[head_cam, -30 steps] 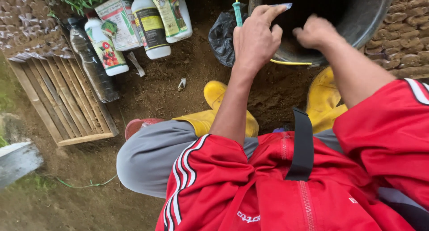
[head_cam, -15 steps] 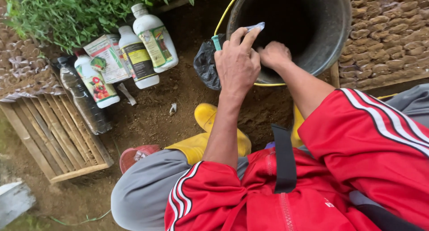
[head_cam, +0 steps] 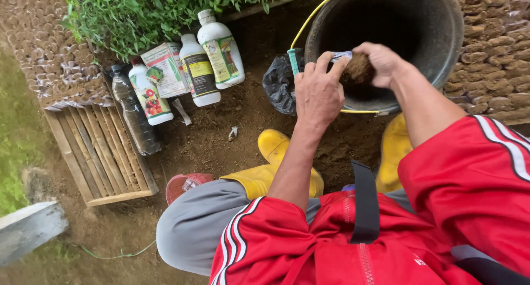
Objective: Filling small plastic bags with soil from a bucket for seed germination
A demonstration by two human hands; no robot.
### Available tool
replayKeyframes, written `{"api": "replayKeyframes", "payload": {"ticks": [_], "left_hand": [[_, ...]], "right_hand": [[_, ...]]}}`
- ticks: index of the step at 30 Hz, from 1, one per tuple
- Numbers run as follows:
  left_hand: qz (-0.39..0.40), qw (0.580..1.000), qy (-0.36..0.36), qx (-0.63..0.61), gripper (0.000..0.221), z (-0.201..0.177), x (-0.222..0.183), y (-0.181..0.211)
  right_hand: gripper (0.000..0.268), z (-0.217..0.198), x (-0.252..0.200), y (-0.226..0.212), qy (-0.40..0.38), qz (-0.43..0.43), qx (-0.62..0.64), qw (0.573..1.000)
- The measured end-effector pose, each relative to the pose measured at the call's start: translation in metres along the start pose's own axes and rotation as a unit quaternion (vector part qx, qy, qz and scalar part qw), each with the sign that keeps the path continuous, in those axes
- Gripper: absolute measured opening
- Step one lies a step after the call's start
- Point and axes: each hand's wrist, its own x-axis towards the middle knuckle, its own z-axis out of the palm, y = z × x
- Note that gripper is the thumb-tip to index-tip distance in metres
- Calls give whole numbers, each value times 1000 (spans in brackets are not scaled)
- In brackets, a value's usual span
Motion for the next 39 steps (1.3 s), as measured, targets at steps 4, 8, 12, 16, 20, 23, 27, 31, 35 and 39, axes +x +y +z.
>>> {"api": "replayKeyframes", "payload": {"ticks": [4, 8, 12, 16, 20, 23, 27, 31, 35, 39], "left_hand": [[33, 999, 9, 24, 47, 16, -5, 5], [43, 999, 13, 16, 43, 25, -8, 11], [52, 998, 23, 28, 43, 34, -6, 19], [49, 998, 20, 29, 47, 27, -4, 26], [44, 997, 54, 33, 38, 30, -3, 25], [38, 998, 41, 33, 35, 34, -3, 24], [34, 998, 38, 29, 34, 36, -2, 25], [27, 998, 38, 45, 31, 31, 0, 27], [24, 998, 42, 46, 34, 24, 4, 29], [13, 997, 69, 15, 32, 34, 2, 32]], "right_hand": [[24, -1, -60, -30, -52, -63, 118, 990], [26, 32, -112, -64, -22, -146, 164, 975], [27, 68, -142, -81, 32, -203, 236, 950], [27, 93, -157, -76, 42, -268, 223, 936], [33, 99, -163, -71, 6, -305, 172, 937], [34, 96, -162, -70, -19, -309, 130, 942], [17, 87, -166, -71, -75, -323, 76, 940], [59, 64, -165, -75, -13, -437, -233, 868], [74, 43, -149, -66, 38, -366, -542, 755], [45, 43, -130, -35, 32, -387, -575, 721]]}}
